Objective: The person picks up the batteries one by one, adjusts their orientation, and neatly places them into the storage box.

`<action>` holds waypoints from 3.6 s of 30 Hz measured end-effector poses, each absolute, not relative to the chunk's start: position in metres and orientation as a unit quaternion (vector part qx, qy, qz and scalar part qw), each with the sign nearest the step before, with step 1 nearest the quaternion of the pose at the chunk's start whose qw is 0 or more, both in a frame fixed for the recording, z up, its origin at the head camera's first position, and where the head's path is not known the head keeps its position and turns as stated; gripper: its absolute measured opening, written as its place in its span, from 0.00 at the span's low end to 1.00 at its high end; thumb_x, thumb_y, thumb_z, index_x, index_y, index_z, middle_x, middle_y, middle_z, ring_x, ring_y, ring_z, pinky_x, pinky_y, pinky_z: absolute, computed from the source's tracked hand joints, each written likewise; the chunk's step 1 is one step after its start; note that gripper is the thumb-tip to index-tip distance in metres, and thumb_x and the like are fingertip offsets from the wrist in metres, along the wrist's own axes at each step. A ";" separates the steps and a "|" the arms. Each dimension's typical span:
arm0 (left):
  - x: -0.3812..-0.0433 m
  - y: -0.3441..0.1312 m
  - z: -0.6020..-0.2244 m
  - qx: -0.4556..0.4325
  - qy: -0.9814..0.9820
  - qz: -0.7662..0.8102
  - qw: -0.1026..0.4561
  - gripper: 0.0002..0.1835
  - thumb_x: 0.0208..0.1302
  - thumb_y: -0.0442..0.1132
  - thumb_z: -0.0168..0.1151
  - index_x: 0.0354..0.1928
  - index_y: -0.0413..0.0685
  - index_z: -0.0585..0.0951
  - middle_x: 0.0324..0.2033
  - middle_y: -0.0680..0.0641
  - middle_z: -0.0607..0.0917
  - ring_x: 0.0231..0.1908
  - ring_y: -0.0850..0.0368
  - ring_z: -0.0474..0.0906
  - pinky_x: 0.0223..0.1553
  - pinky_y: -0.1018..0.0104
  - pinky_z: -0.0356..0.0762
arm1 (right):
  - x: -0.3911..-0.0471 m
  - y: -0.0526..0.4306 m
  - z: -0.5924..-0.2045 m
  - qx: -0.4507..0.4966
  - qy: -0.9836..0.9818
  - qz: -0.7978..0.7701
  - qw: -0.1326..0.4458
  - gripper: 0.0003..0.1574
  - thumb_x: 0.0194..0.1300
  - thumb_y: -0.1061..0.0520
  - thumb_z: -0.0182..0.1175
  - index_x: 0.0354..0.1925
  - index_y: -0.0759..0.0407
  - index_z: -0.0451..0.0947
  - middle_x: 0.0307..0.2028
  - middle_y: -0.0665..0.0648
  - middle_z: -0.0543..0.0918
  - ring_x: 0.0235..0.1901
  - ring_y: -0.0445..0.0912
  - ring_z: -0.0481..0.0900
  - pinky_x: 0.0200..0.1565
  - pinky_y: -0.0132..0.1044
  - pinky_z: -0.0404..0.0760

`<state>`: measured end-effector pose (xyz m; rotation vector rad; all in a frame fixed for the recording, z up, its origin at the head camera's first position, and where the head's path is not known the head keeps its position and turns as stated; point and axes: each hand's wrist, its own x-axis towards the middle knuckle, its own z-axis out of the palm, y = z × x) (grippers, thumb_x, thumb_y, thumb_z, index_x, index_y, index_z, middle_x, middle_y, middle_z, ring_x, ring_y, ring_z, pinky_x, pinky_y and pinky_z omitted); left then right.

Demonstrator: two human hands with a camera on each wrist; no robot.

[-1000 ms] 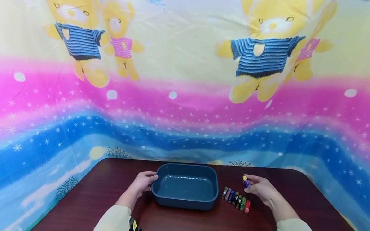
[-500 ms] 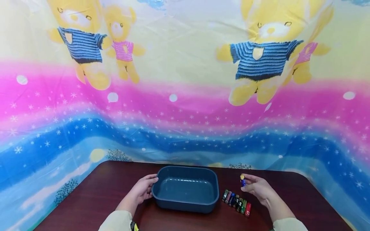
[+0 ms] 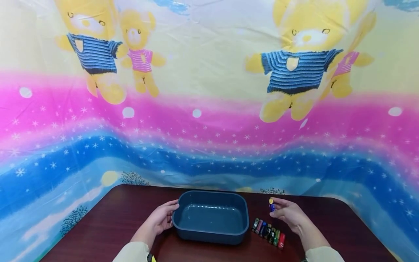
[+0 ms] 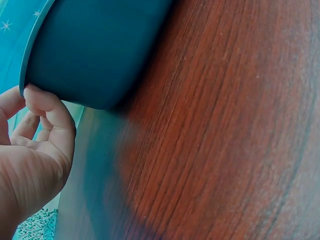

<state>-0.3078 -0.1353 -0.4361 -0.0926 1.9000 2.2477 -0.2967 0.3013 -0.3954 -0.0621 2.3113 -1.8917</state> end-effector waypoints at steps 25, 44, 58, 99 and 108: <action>-0.309 -0.132 -0.439 -0.030 0.637 0.765 0.090 0.24 0.64 0.38 0.55 0.61 0.41 0.67 0.22 0.53 0.72 0.20 0.62 0.64 0.21 0.76 0.66 | -0.304 0.285 -0.384 -0.030 0.759 -0.644 0.087 0.46 0.54 0.70 0.61 0.65 0.77 0.48 0.64 0.80 0.47 0.63 0.70 0.48 0.57 0.53 0.66; -0.308 -0.132 -0.441 -0.042 0.647 0.755 0.096 0.22 0.64 0.38 0.54 0.60 0.42 0.69 0.25 0.51 0.74 0.21 0.61 0.65 0.22 0.73 0.66 | -0.316 0.253 -0.369 -0.048 0.727 -0.678 0.100 0.46 0.51 0.71 0.64 0.66 0.71 0.54 0.62 0.82 0.51 0.51 0.55 0.73 0.54 0.49 0.72; -0.310 -0.130 -0.437 -0.042 0.664 0.743 0.080 0.20 0.64 0.36 0.53 0.57 0.41 0.70 0.23 0.50 0.72 0.20 0.61 0.65 0.21 0.73 0.67 | -0.326 0.233 -0.365 -0.082 0.726 -0.673 0.117 0.46 0.51 0.72 0.63 0.66 0.72 0.53 0.58 0.80 0.57 0.46 0.49 0.75 0.52 0.47 0.73; -0.311 -0.132 -0.434 -0.031 0.656 0.749 0.093 0.21 0.64 0.36 0.53 0.60 0.41 0.68 0.23 0.50 0.70 0.19 0.61 0.63 0.20 0.74 0.65 | -0.400 0.181 -0.382 -0.189 0.704 -0.653 0.205 0.44 0.55 0.71 0.60 0.67 0.65 0.53 0.61 0.74 0.57 0.53 0.56 0.66 0.51 0.42 0.74; -0.312 -0.131 -0.434 -0.023 0.658 0.748 0.081 0.21 0.64 0.35 0.53 0.59 0.40 0.68 0.24 0.49 0.71 0.19 0.62 0.63 0.20 0.74 0.66 | -0.407 0.173 -0.400 -0.229 0.664 -0.684 0.195 0.45 0.56 0.70 0.59 0.68 0.65 0.51 0.56 0.69 0.64 0.50 0.50 0.72 0.51 0.41 0.73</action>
